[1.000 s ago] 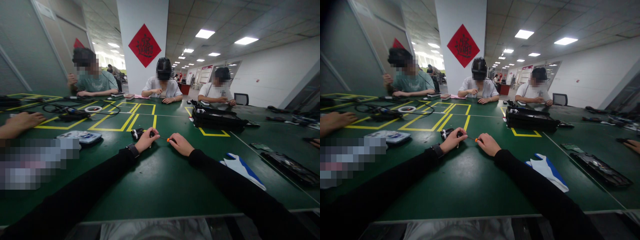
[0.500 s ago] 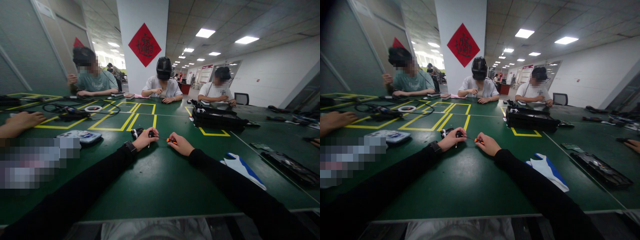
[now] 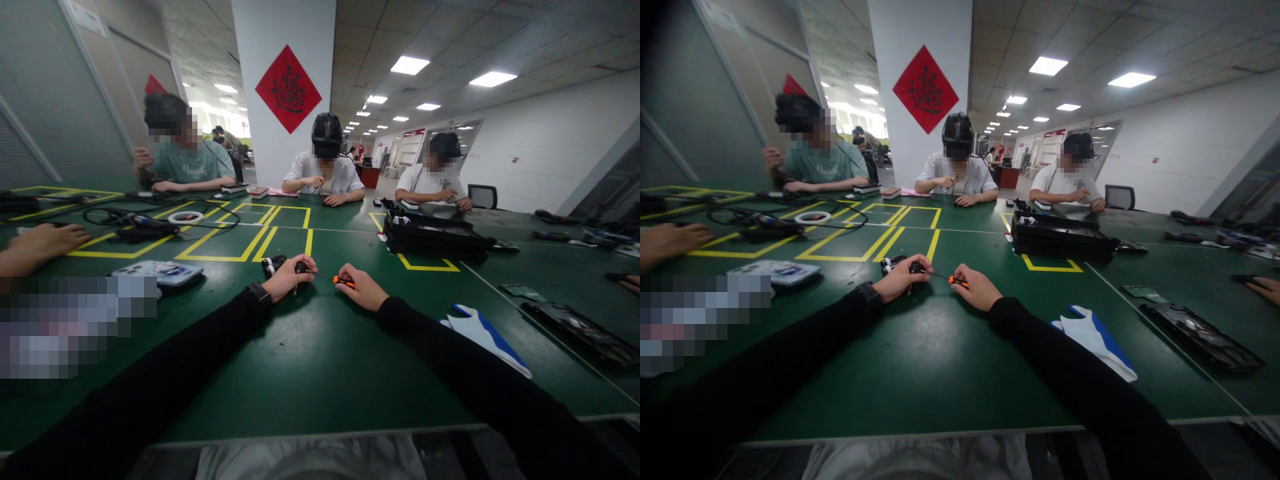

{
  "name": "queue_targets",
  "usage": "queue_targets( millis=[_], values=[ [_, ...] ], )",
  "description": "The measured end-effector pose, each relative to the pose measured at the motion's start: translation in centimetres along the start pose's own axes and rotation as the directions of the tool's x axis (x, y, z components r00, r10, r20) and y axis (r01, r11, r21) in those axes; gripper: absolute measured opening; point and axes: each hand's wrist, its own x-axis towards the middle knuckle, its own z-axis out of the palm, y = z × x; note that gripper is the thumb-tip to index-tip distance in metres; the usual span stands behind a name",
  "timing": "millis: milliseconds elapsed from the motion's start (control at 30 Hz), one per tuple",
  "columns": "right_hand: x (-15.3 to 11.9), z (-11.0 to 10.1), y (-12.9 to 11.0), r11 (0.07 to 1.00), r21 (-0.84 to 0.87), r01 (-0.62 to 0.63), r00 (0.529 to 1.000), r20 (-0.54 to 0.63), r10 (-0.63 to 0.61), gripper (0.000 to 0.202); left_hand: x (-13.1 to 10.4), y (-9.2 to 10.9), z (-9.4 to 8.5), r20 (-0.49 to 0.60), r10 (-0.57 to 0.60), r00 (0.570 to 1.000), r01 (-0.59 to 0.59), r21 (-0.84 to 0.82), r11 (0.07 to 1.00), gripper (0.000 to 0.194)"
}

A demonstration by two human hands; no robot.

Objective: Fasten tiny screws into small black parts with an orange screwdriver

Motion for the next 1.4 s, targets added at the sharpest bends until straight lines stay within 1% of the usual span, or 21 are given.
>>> queue_targets(
  millis=[200,300,500,633,833,1033,1200,1400],
  values=[
    [0.0,-0.1,-0.1,0.999,0.015,0.029,0.999,-0.036,-0.029,0.017,-0.1,0.2,0.1,-0.001,0.022,1.000,-0.022,0.045,0.999,0.028],
    [-0.1,-0.2,-0.2,0.999,0.001,0.043,0.998,-0.044,-0.043,0.018,-0.2,0.4,0.1,-0.008,0.005,1.000,-0.005,0.062,0.998,0.027],
    [-0.2,-0.4,-0.2,0.999,-0.004,0.051,0.997,-0.056,-0.051,0.019,-0.2,0.4,0.1,-0.006,-0.002,1.000,0.002,0.056,0.998,0.026],
    [-0.3,-0.4,-0.4,0.999,-0.002,0.037,0.997,-0.060,-0.037,0.019,-0.1,0.3,0.1,-0.027,-0.002,1.000,0.003,0.037,0.999,0.026],
    [-0.3,-0.4,-0.4,0.999,-0.006,0.048,0.997,-0.059,-0.048,0.019,-0.2,0.3,0.1,-0.006,0.016,1.000,-0.016,0.051,0.999,0.024],
    [-0.2,-0.3,-0.1,1.000,-0.010,0.014,1.000,-0.027,-0.014,0.018,-0.4,0.8,0.4,0.009,0.038,0.999,-0.039,0.147,0.988,0.025],
    [0.1,0.0,0.6,0.999,-0.029,-0.015,0.999,-0.029,0.014,0.019,-0.3,0.6,0.6,-0.057,0.106,0.993,-0.087,0.274,0.958,0.031],
    [0.2,0.3,1.0,0.998,-0.056,-0.003,1.000,-0.022,0.002,0.018,-0.1,0.0,0.5,-0.074,0.106,0.992,-0.075,0.340,0.937,0.029]
  ],
)
